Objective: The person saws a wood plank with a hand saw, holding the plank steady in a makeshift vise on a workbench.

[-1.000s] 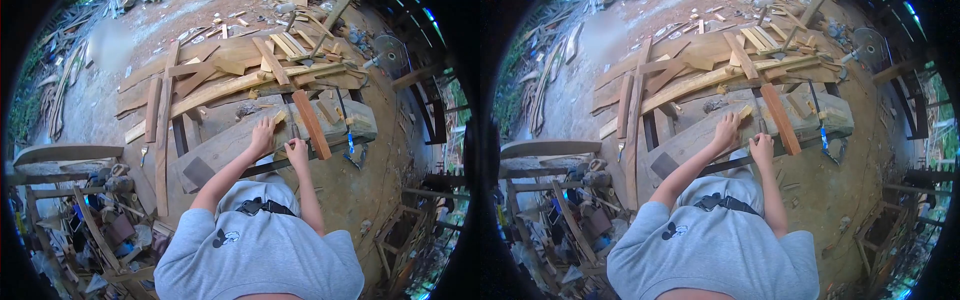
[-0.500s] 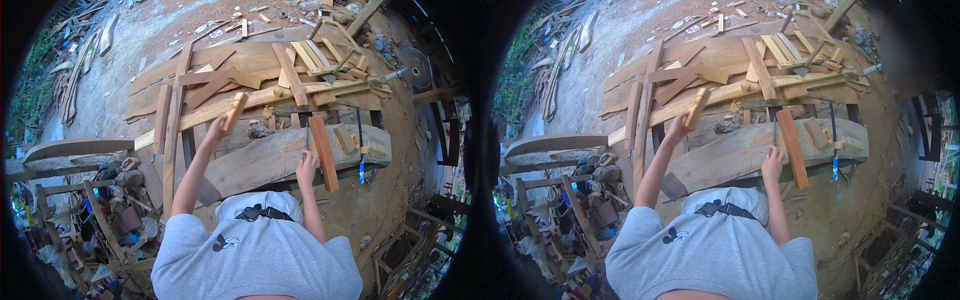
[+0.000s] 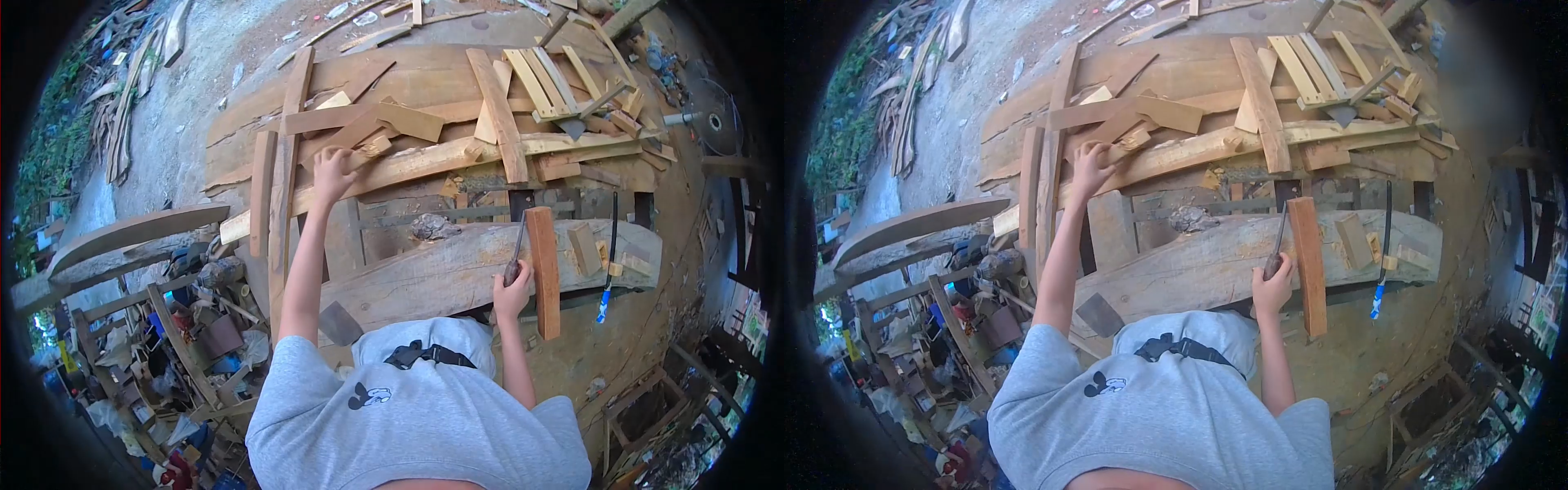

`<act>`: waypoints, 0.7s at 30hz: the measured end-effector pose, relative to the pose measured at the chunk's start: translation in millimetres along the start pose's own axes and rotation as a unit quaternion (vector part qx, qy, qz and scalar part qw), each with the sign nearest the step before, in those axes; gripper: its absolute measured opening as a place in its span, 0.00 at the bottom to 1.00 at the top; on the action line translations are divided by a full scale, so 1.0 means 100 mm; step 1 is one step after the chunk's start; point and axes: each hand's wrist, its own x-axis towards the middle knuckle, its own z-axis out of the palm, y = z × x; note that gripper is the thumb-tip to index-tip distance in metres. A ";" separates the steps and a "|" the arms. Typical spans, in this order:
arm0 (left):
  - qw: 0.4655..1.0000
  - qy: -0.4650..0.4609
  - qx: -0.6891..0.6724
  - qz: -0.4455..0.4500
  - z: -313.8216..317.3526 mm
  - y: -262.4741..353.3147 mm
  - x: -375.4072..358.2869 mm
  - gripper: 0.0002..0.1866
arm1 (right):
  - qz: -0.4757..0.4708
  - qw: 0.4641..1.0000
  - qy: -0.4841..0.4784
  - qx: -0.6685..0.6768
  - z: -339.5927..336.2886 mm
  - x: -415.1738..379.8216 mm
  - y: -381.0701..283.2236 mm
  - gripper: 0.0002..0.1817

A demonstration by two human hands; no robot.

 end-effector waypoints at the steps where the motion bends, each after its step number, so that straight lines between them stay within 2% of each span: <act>1: 1.000 -0.024 0.001 -0.020 0.02 -0.02 0.06 0.24 | -0.003 1.000 -0.002 -0.001 0.00 0.01 0.02 0.26; 5: 0.999 -0.035 0.000 0.000 0.17 0.15 0.35 0.29 | 0.009 1.000 -0.006 0.004 -0.02 0.04 -0.02 0.27; 7: 0.996 0.014 0.012 0.090 0.26 0.35 0.57 0.32 | 0.034 0.999 -0.018 0.013 -0.06 0.06 -0.08 0.26; 8: 0.995 0.010 0.009 0.094 0.32 0.44 0.69 0.32 | 0.051 0.998 -0.032 0.026 -0.07 0.06 -0.09 0.26; 10: 0.980 0.027 0.084 0.180 0.41 0.64 0.91 0.33 | 0.038 0.999 -0.018 0.015 -0.05 0.06 -0.05 0.27; 12: 0.979 0.013 0.079 0.190 0.47 0.75 1.01 0.34 | 0.020 1.000 -0.004 0.005 -0.04 0.06 -0.02 0.27; 14: 0.960 -0.056 0.177 0.210 0.57 0.75 1.12 0.33 | 0.016 1.000 -0.002 0.020 -0.04 0.06 -0.02 0.27; 18: 0.961 -0.052 0.167 0.215 0.41 0.77 1.08 0.32 | 0.030 0.999 0.004 0.032 -0.04 0.05 -0.01 0.27; 20: 0.970 -0.085 0.114 0.199 0.28 0.73 1.02 0.31 | 0.033 0.999 0.000 0.036 -0.04 0.04 0.00 0.27; 21: 0.959 -0.074 0.162 0.220 0.22 0.71 1.01 0.30 | 0.033 0.999 0.009 0.040 -0.04 0.03 -0.01 0.27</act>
